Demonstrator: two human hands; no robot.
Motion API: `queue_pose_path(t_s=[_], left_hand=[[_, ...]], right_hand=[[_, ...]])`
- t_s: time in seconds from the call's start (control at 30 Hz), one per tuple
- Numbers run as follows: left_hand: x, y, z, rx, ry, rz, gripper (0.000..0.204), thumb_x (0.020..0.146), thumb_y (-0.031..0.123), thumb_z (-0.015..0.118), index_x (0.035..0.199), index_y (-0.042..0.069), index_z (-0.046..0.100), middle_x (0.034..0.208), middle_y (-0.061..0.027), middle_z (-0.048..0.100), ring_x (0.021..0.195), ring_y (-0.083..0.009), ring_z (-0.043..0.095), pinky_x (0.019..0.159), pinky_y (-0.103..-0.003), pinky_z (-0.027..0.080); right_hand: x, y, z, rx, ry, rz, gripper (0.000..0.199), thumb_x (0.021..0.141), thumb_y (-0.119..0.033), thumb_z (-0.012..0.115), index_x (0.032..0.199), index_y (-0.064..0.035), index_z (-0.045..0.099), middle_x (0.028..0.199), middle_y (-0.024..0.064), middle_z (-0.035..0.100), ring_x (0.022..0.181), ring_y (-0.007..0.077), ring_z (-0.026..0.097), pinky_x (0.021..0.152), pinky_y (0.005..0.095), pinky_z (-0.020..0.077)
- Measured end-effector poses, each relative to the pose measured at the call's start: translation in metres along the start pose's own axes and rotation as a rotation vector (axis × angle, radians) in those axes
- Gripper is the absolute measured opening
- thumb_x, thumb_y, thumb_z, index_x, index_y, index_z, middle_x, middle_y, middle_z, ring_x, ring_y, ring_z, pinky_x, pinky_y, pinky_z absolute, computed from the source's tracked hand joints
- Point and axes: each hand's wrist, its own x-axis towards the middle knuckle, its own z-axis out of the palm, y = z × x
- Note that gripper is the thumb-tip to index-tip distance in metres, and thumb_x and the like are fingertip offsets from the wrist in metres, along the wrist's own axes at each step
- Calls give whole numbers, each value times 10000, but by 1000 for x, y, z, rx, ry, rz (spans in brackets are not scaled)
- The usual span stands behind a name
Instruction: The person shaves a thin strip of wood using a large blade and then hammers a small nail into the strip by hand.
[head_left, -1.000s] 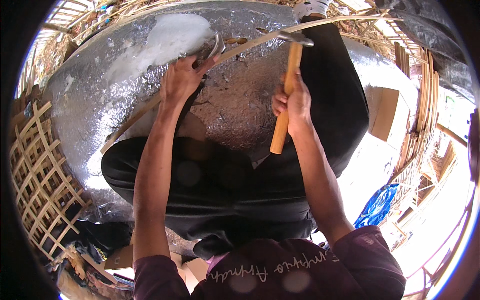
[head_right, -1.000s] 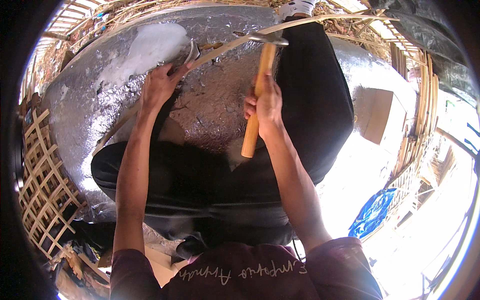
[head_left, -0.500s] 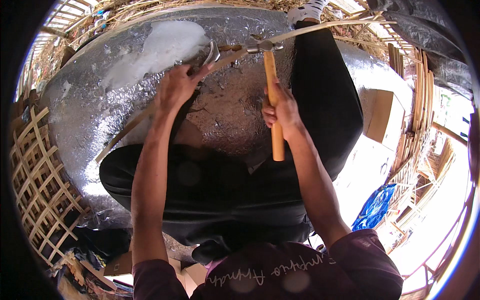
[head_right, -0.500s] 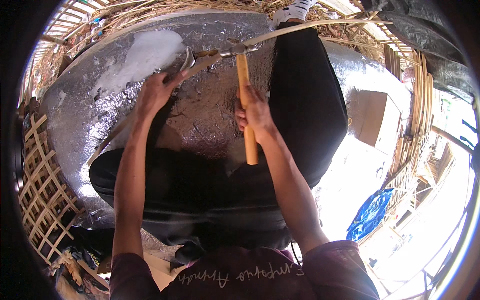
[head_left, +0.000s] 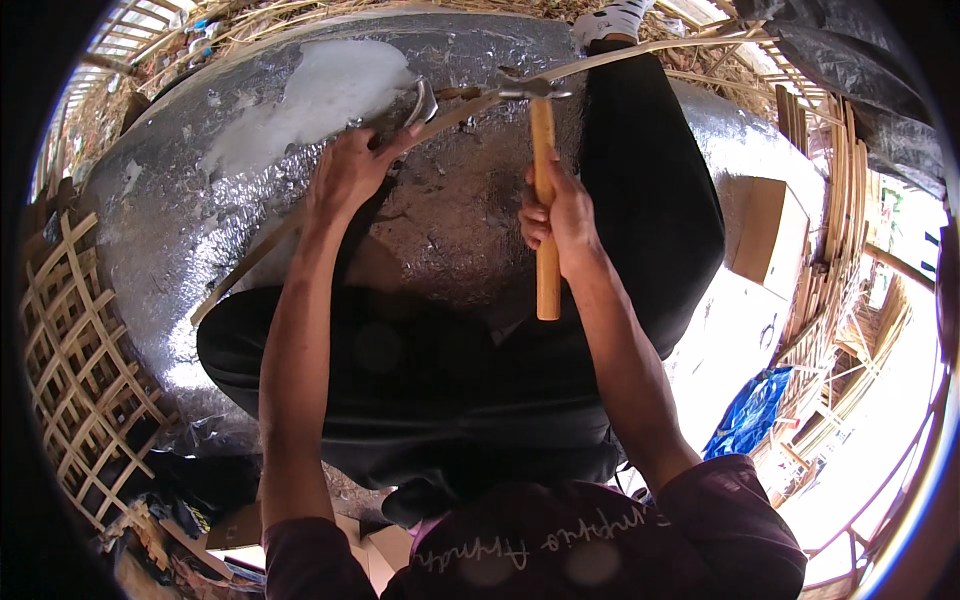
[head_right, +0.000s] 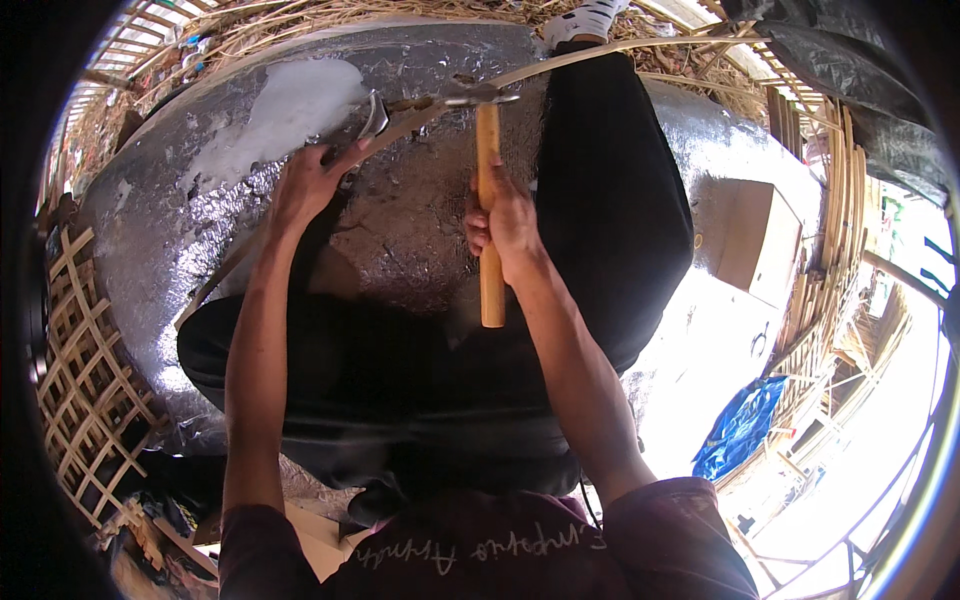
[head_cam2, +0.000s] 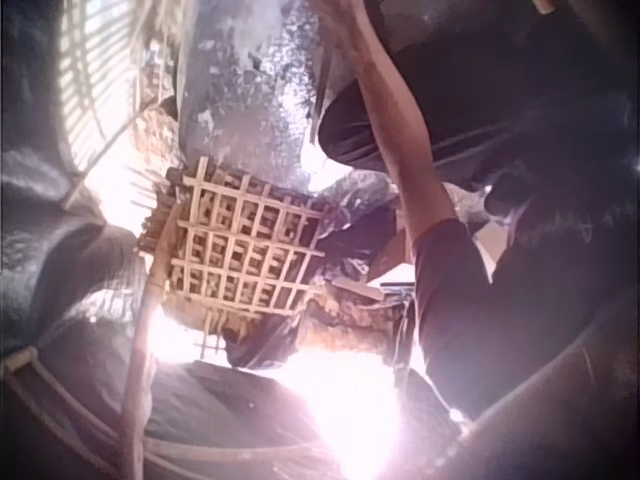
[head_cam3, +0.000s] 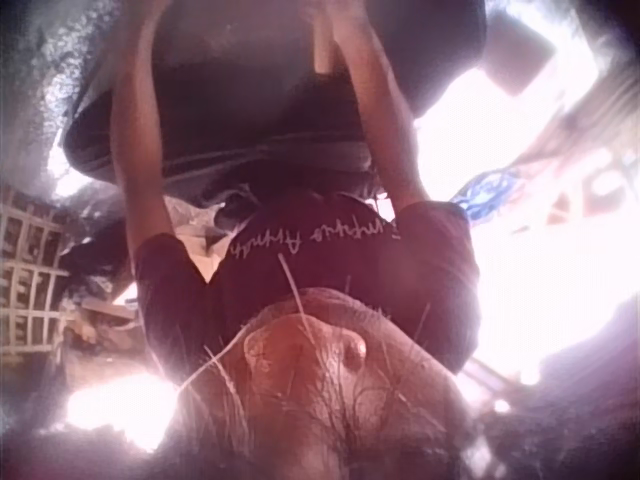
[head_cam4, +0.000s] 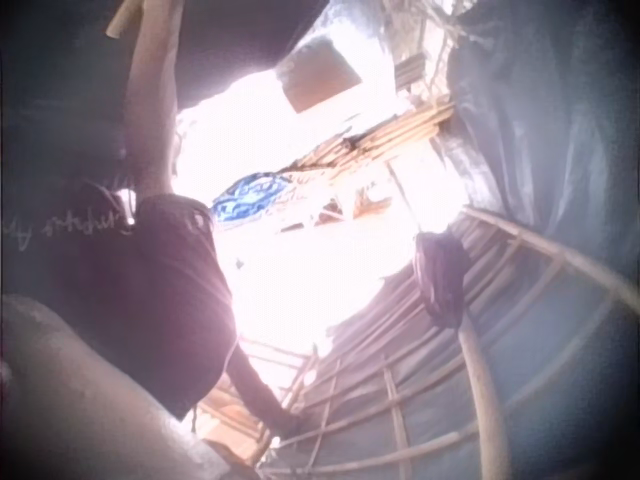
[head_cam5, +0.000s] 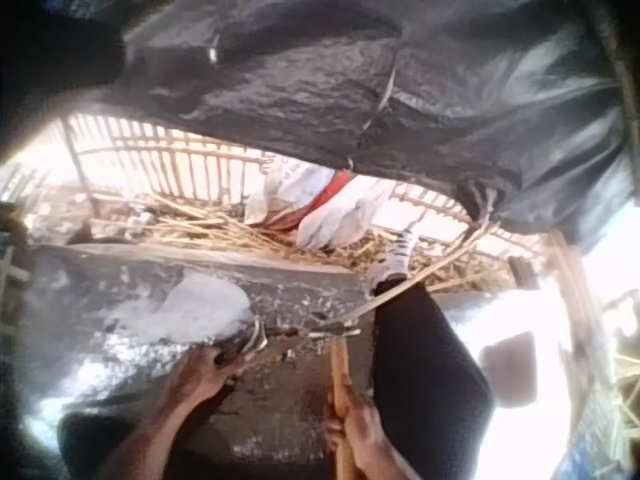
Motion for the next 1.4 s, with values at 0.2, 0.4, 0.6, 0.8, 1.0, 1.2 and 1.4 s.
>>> queue_pose_path(t_s=[0.2, 0.4, 0.6, 0.8, 1.0, 1.2, 1.4], left_hand=[[15, -31, 15, -129, 145, 451, 498, 883, 608, 563, 1013, 159, 735, 696, -124, 649, 593, -283, 611, 605, -432, 493], [12, -14, 6, -37, -17, 68, 369, 933, 509, 552, 1019, 199, 731, 574, -96, 572, 486, -259, 547, 508, -412, 446], [11, -17, 7, -139, 85, 188, 710, 833, 687, 561, 715, -3, 683, 509, -135, 555, 488, -238, 572, 518, -426, 448], [13, -16, 14, -183, 55, 144, 701, 845, 682, 551, 723, 7, 693, 499, -110, 540, 457, -236, 534, 494, -427, 428], [17, -33, 32, -191, 95, 203, 675, 845, 688, 545, 754, 38, 704, 511, -79, 538, 476, -202, 520, 507, -398, 419], [10, -11, 7, -246, -52, 131, 598, 856, 651, 563, 871, 73, 720, 529, -63, 544, 490, -157, 511, 513, -370, 399], [10, -20, 15, -276, 33, 205, 633, 832, 674, 576, 876, 57, 707, 550, -67, 551, 515, -179, 548, 536, -367, 419]], right_hand=[[-3, 2, -15, -150, 70, -396, 425, 1007, -515, 349, 880, -118, 432, 534, -27, 361, 377, 72, 360, 344, 259, 334], [-6, 7, -9, -971, 321, -1007, 204, 968, -244, 545, 902, -71, 458, 557, 145, 510, 453, 375, 552, 373, 407, 410], [1, 12, -3, -1154, 320, -895, 159, 965, -234, 545, 926, -93, 480, 552, 147, 553, 477, 372, 587, 389, 454, 427], [-19, -18, 6, -996, 329, -1036, 151, 958, -190, 553, 916, -71, 470, 554, 149, 547, 476, 370, 585, 388, 438, 432], [1, 11, 3, -1074, 279, -949, 162, 960, -188, 551, 916, -67, 453, 578, 160, 553, 477, 366, 577, 395, 422, 422], [-16, -11, 4, -936, 330, -1101, 148, 957, -155, 548, 910, -60, 445, 595, 166, 546, 484, 370, 574, 385, 416, 414], [5, 7, 1, -1069, 372, -975, 129, 960, -162, 536, 908, -76, 454, 560, 163, 525, 447, 361, 562, 367, 418, 404]])
